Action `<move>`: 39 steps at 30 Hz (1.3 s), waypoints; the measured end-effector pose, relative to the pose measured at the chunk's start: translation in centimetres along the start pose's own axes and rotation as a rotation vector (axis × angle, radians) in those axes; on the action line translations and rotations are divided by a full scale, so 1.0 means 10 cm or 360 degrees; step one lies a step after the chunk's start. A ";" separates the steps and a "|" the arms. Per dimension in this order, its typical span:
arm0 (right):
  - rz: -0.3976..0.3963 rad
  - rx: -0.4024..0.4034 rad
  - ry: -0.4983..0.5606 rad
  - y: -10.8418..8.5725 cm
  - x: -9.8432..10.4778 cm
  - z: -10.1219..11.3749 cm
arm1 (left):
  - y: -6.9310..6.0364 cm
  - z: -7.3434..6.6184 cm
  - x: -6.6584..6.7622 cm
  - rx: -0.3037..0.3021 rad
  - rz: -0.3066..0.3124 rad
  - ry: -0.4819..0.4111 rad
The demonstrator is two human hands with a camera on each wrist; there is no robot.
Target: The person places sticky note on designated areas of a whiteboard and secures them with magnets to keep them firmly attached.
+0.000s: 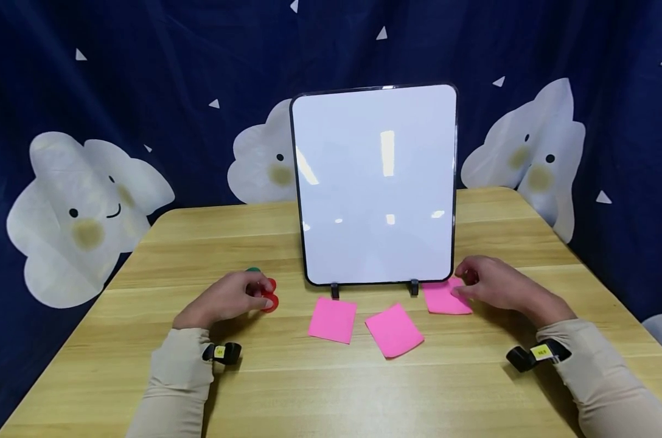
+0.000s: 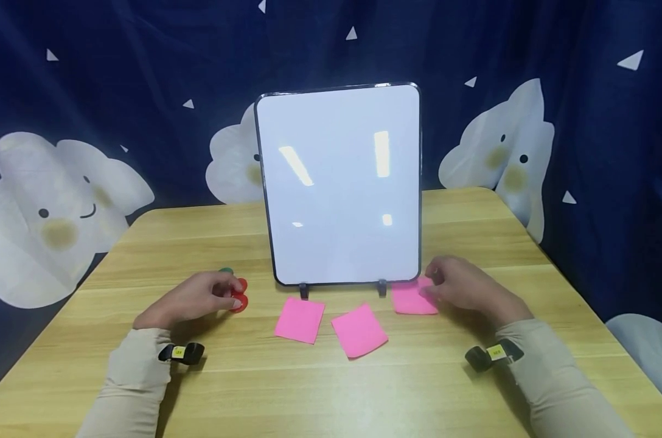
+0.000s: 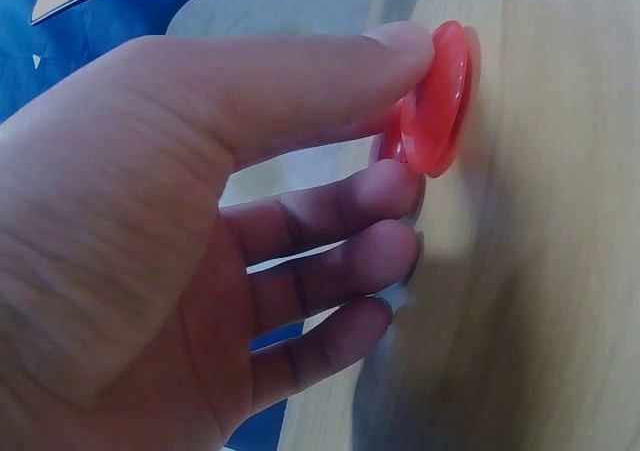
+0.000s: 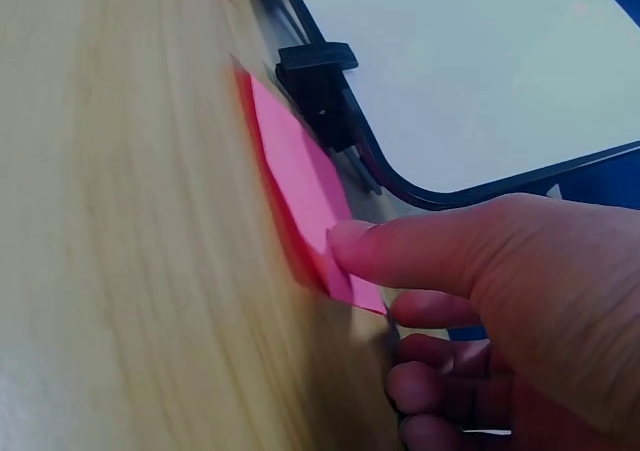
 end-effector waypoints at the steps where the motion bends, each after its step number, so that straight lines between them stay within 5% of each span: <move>1: 0.0009 -0.0006 0.0005 0.00 0.00 0.00 | 0.00 0.00 0.00 -0.0005 -0.0002 -0.0002; 19: 0.0105 0.0029 0.0062 -0.04 0.05 -0.05 | 0.00 -0.02 0.01 -0.0059 0.0098 0.0048; 39: 0.0105 0.0142 0.0179 -0.09 0.03 -0.03 | 0.01 -0.05 0.00 -0.0083 0.0014 0.0049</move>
Point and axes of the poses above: each hand's wrist, its own y-axis towards the middle knuckle, its own x-axis out of the back of the hand, z = x × y, the point moved 3 cm from there along y, towards the middle knuckle, and after that the axes turned 8 degrees about -x, right-handed, at the moved point
